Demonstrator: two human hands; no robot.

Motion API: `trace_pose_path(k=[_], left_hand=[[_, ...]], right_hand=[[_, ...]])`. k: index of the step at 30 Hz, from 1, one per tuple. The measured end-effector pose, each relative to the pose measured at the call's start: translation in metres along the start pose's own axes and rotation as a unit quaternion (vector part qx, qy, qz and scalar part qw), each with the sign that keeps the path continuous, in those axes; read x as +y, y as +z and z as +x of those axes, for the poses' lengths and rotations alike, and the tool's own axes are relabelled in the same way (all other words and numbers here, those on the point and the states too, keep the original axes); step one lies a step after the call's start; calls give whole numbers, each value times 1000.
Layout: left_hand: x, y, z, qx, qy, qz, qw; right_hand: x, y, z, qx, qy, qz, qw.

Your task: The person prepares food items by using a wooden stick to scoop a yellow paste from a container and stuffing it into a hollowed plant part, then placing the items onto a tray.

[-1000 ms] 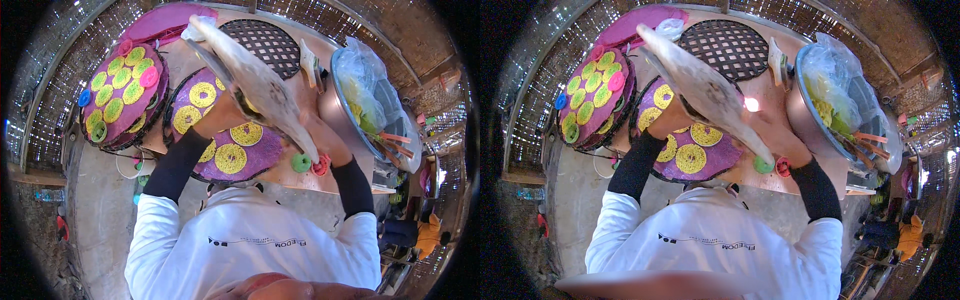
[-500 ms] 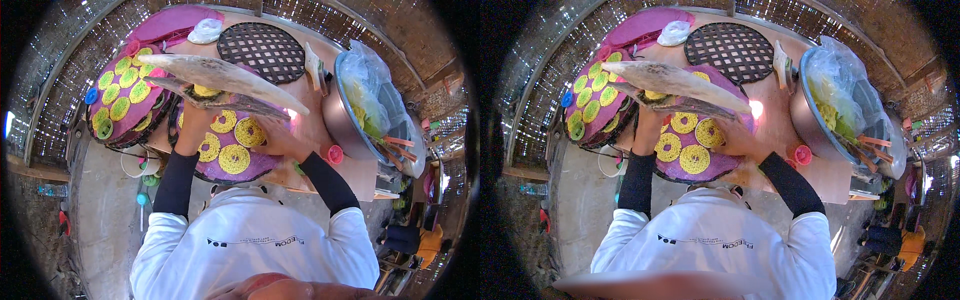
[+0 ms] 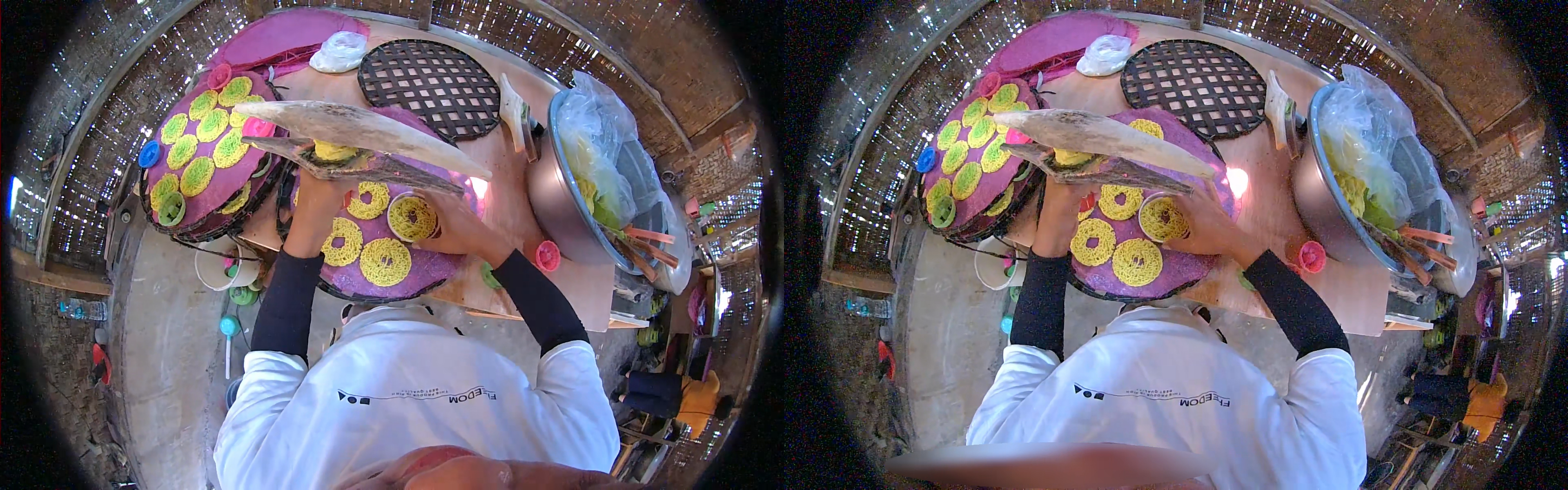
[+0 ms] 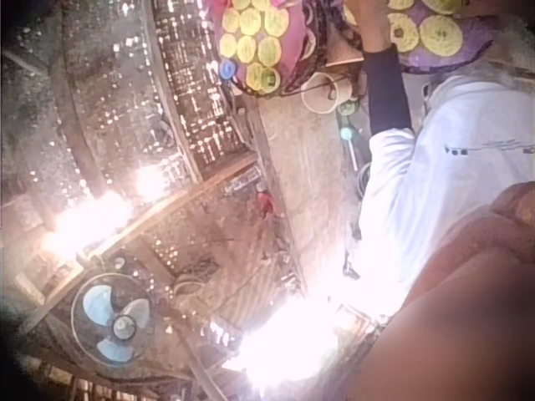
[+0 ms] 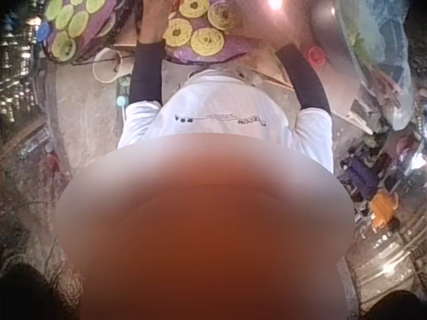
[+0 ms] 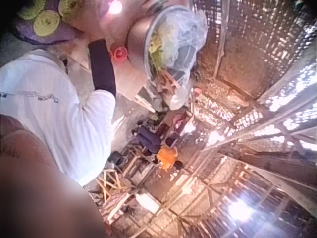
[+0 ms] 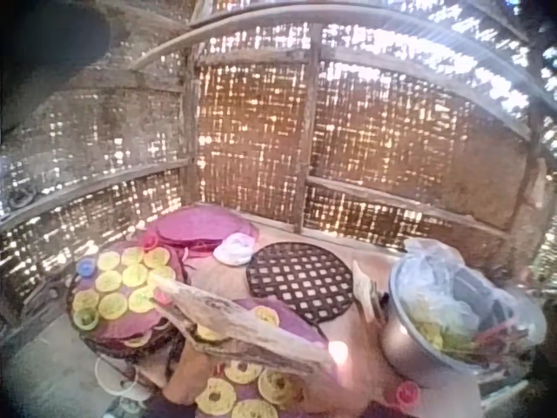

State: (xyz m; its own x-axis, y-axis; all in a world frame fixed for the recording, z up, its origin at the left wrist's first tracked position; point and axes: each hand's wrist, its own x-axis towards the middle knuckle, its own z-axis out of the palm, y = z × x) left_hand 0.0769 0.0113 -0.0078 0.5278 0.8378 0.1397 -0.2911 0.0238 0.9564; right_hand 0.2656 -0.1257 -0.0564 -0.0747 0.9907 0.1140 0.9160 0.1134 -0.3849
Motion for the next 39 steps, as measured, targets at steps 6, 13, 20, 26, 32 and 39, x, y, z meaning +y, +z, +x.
trace_pose_path(k=[6,13,20,26,32,39], left_hand=[[4,-1,3,9,-17,-14,1000],[13,2,13,33,28,-33,999],[-27,-2,34,3,224,62,973],[0,30,54,-106,275,248,923],[20,11,117,-135,150,-29,979],[-29,-1,138,-244,-15,-542,804]], right_hand=[[1,-19,14,33,-30,-25,999],[22,-1,51,169,90,-36,981],[8,-54,64,142,76,450,878],[-16,-129,23,-122,73,429,892],[31,-126,14,-168,179,496,833],[28,-106,46,-222,327,467,791]])
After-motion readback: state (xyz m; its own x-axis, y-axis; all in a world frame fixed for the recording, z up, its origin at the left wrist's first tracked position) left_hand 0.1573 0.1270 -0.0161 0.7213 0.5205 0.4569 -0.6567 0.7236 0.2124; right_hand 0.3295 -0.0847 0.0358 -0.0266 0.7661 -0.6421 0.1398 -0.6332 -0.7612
